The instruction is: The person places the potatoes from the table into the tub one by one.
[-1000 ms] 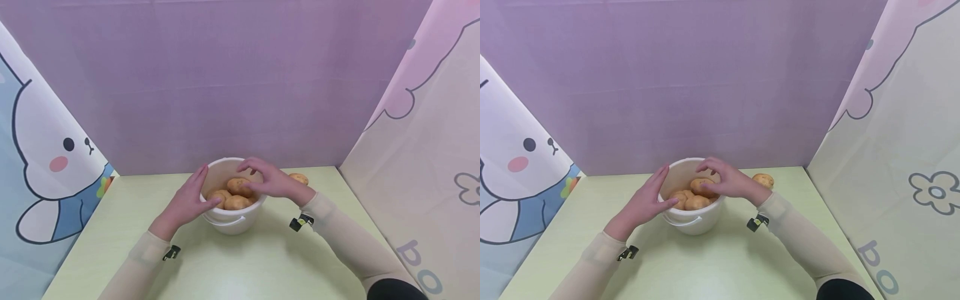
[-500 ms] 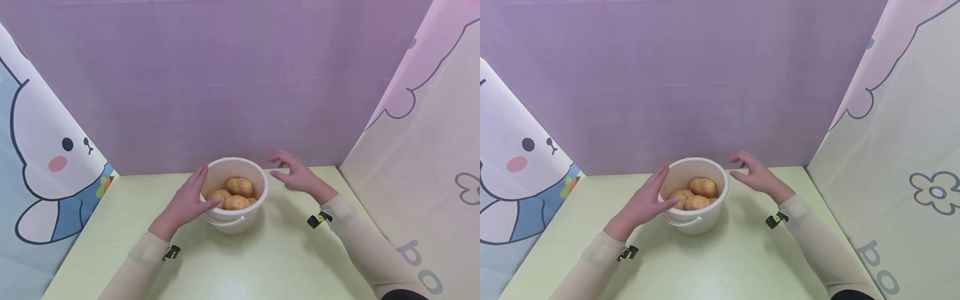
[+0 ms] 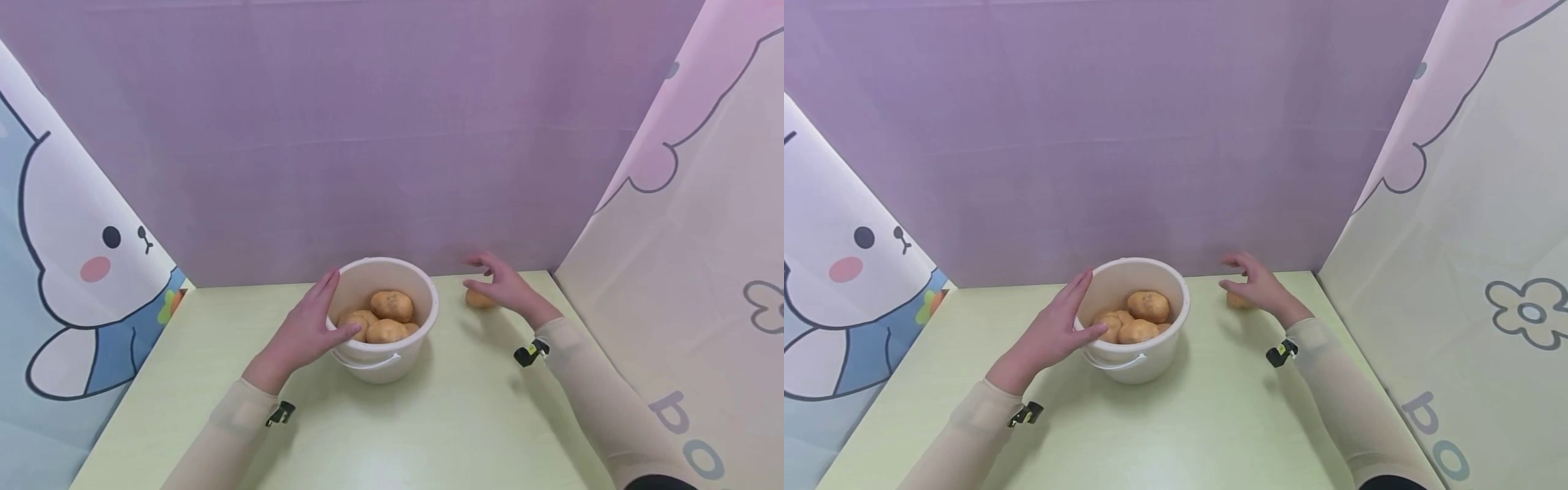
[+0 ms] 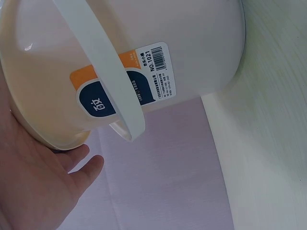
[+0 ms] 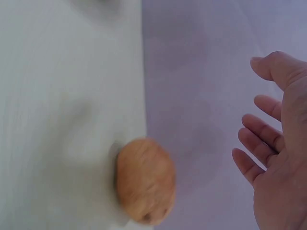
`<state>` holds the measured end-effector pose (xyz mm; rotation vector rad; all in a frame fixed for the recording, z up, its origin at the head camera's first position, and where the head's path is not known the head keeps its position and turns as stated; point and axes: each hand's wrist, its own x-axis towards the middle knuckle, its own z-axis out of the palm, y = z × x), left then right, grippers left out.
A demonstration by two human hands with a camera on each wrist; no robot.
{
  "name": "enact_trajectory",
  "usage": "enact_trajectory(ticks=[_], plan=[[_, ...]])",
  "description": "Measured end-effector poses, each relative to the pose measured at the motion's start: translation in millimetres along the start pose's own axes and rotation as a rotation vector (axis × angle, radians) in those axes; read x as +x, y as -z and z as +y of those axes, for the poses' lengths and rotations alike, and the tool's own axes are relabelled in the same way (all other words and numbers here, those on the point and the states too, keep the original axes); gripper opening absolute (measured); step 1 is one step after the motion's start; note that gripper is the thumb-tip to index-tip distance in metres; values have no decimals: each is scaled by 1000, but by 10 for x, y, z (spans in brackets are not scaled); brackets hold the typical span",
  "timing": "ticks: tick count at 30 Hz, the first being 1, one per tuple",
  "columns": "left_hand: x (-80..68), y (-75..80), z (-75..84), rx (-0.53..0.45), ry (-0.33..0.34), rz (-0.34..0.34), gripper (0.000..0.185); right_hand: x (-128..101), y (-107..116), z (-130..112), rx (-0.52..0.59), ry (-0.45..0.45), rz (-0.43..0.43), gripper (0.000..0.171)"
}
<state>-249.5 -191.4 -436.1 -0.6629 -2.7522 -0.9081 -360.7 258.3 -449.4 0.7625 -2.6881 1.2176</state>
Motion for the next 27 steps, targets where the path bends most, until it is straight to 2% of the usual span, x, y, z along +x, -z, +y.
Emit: enact_trajectory(ticks=[5, 14, 21, 27], plan=[[-2, -2, 1, -2, 6, -2, 113, -31, 0, 210, -13, -65, 1, 59], [-2, 2, 5, 4, 8, -4, 114, -72, -45, 510, -40, -102, -19, 77], [-1, 11, 14, 1, 19, -14, 113, -85, -99, 736, -40, -67, -24, 79], [-1, 7, 13, -3, 15, -14, 113, -123, -142, 790, -58, -81, -9, 81]])
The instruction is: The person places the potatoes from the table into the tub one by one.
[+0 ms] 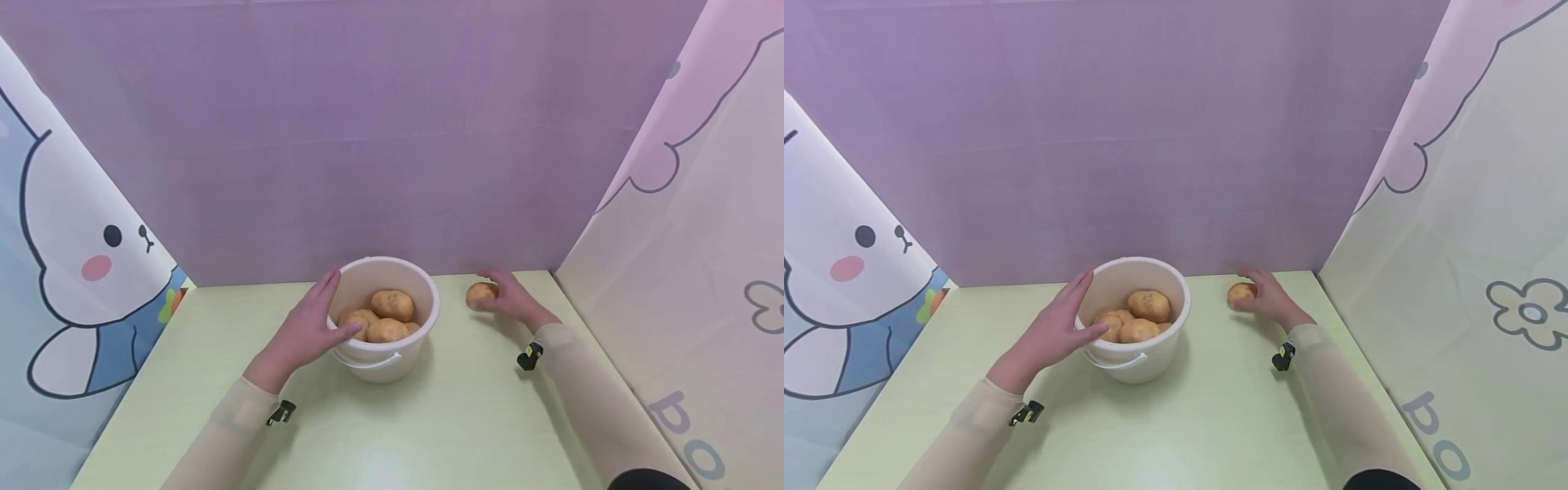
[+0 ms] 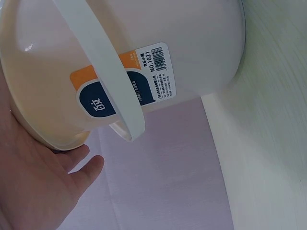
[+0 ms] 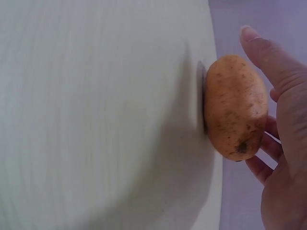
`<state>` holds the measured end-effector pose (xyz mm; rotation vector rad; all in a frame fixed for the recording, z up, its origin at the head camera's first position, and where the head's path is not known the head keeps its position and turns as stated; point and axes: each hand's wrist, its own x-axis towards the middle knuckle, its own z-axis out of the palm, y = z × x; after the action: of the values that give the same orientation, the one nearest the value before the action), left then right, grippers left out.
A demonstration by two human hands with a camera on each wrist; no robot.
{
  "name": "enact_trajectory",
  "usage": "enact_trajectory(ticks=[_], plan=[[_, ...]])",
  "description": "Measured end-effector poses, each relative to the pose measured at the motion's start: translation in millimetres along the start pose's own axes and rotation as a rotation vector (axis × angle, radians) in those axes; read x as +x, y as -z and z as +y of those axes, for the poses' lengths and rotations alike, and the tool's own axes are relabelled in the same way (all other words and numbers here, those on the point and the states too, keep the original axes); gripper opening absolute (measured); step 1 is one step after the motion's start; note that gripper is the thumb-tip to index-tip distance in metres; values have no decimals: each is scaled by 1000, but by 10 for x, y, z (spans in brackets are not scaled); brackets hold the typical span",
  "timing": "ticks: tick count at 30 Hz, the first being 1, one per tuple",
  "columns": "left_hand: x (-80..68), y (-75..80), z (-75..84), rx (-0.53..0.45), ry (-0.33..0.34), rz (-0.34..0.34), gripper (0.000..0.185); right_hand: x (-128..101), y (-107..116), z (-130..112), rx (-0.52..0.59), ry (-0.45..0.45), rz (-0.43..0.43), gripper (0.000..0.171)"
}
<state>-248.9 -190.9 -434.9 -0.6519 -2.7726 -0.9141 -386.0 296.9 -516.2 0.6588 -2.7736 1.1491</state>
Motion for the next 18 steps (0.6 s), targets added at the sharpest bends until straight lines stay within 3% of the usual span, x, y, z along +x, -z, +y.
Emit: enact_trajectory(ticks=[18], plan=[[4, -5, -7, -8, -9, 10, 113, 28, -146, 161, 54, -68, -8, 89]])
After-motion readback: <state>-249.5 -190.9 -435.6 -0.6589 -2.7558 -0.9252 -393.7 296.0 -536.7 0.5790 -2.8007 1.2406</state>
